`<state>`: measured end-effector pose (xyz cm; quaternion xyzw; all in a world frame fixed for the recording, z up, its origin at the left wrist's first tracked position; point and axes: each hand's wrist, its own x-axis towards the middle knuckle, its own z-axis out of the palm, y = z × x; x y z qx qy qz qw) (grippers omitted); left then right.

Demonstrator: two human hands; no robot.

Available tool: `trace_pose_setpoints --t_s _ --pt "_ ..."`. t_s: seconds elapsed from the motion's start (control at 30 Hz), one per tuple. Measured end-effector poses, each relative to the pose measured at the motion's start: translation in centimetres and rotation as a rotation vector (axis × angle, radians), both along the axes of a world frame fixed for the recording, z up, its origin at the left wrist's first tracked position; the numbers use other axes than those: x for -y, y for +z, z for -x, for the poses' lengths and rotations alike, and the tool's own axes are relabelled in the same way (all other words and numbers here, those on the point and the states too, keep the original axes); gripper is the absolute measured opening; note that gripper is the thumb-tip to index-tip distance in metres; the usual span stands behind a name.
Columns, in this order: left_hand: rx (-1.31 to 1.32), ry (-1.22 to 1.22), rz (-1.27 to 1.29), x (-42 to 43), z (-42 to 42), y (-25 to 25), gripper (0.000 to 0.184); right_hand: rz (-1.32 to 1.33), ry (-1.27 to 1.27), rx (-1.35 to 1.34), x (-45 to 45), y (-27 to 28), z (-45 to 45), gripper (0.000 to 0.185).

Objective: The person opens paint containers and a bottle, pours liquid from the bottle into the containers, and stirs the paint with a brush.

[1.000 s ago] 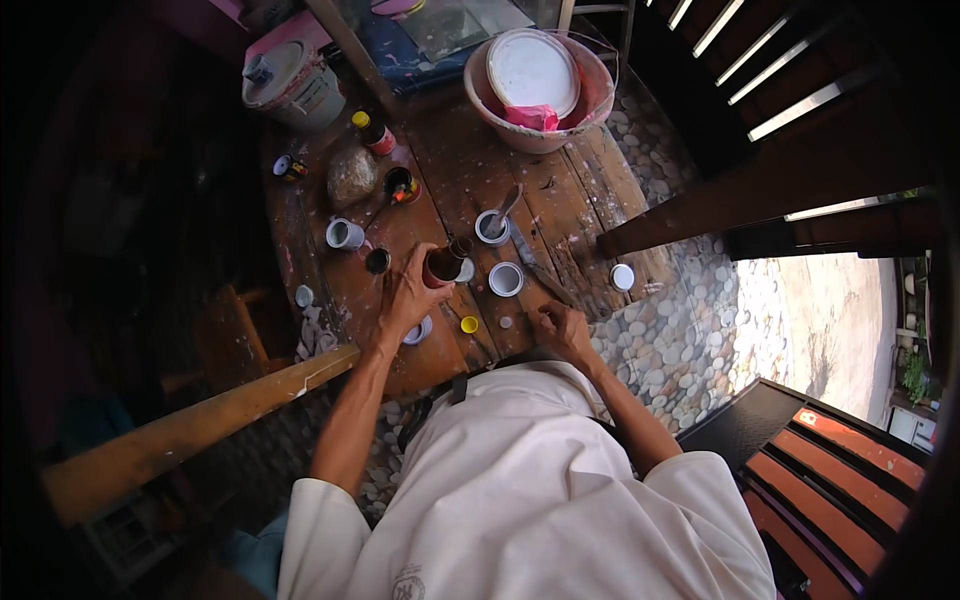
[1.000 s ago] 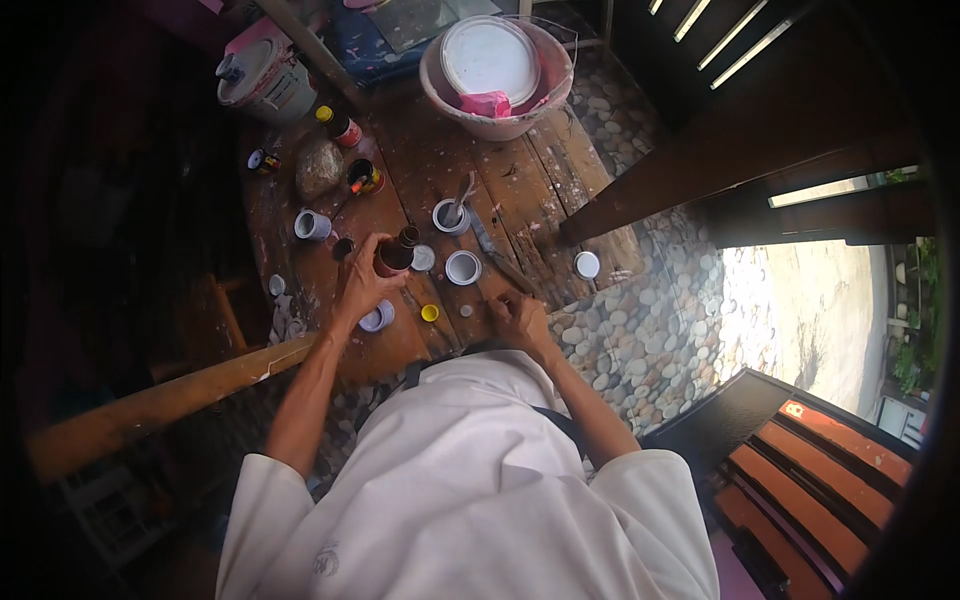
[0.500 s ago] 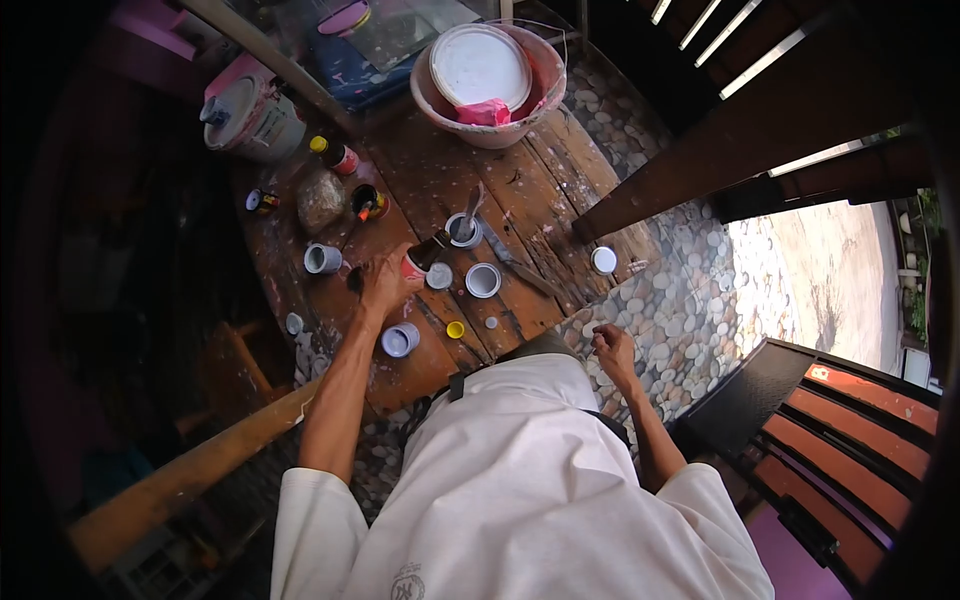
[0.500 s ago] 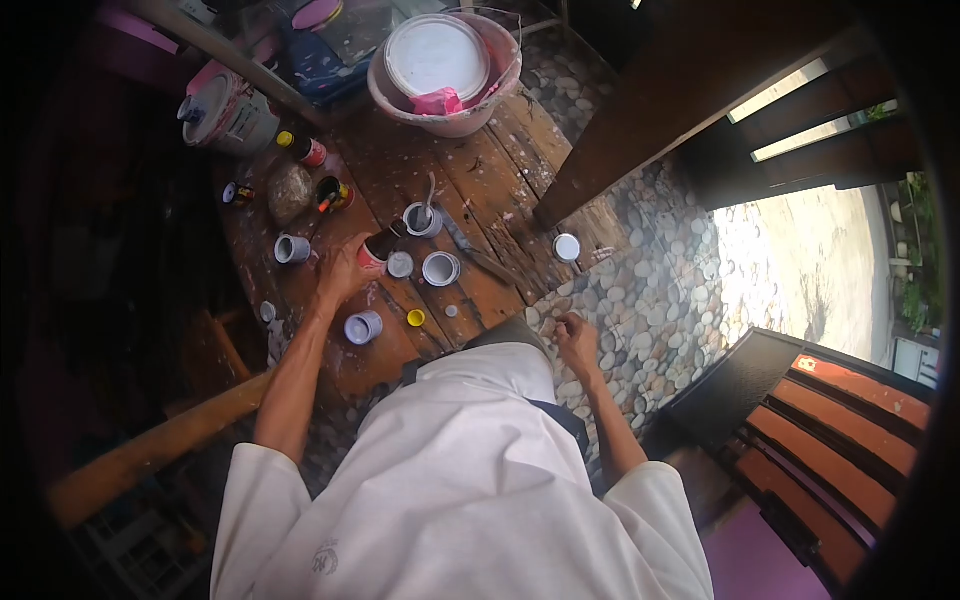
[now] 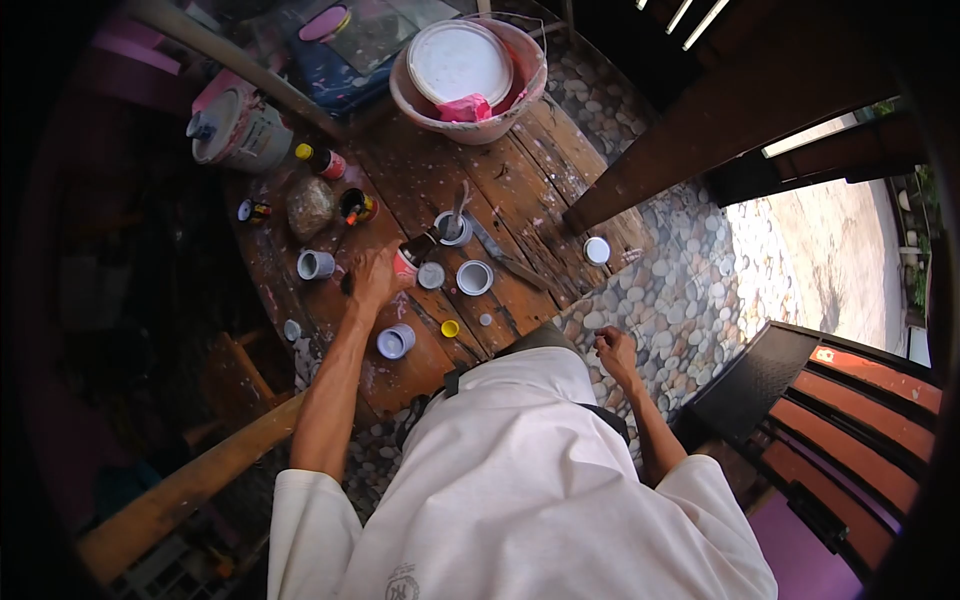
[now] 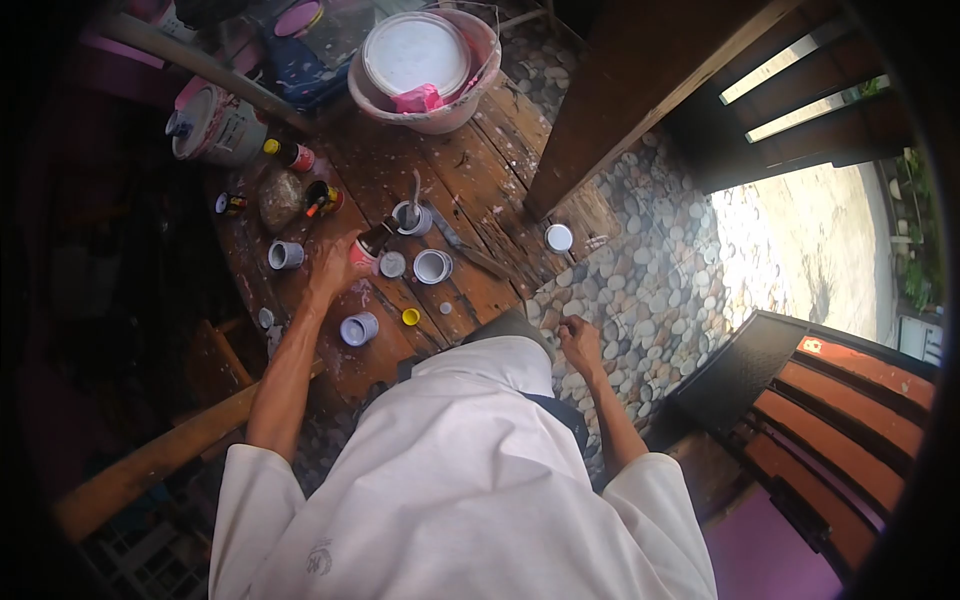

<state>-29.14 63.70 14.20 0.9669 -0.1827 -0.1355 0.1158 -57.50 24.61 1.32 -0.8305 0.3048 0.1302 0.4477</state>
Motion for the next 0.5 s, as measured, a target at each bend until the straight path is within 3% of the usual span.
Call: trace_pose_setpoints --t_s 0.5 --pt "0.060 -0.084 -0.222 1.3 -0.8 2.3 0.065 0.010 0.052 0.071 -0.1 -2.4 1.1 0.019"
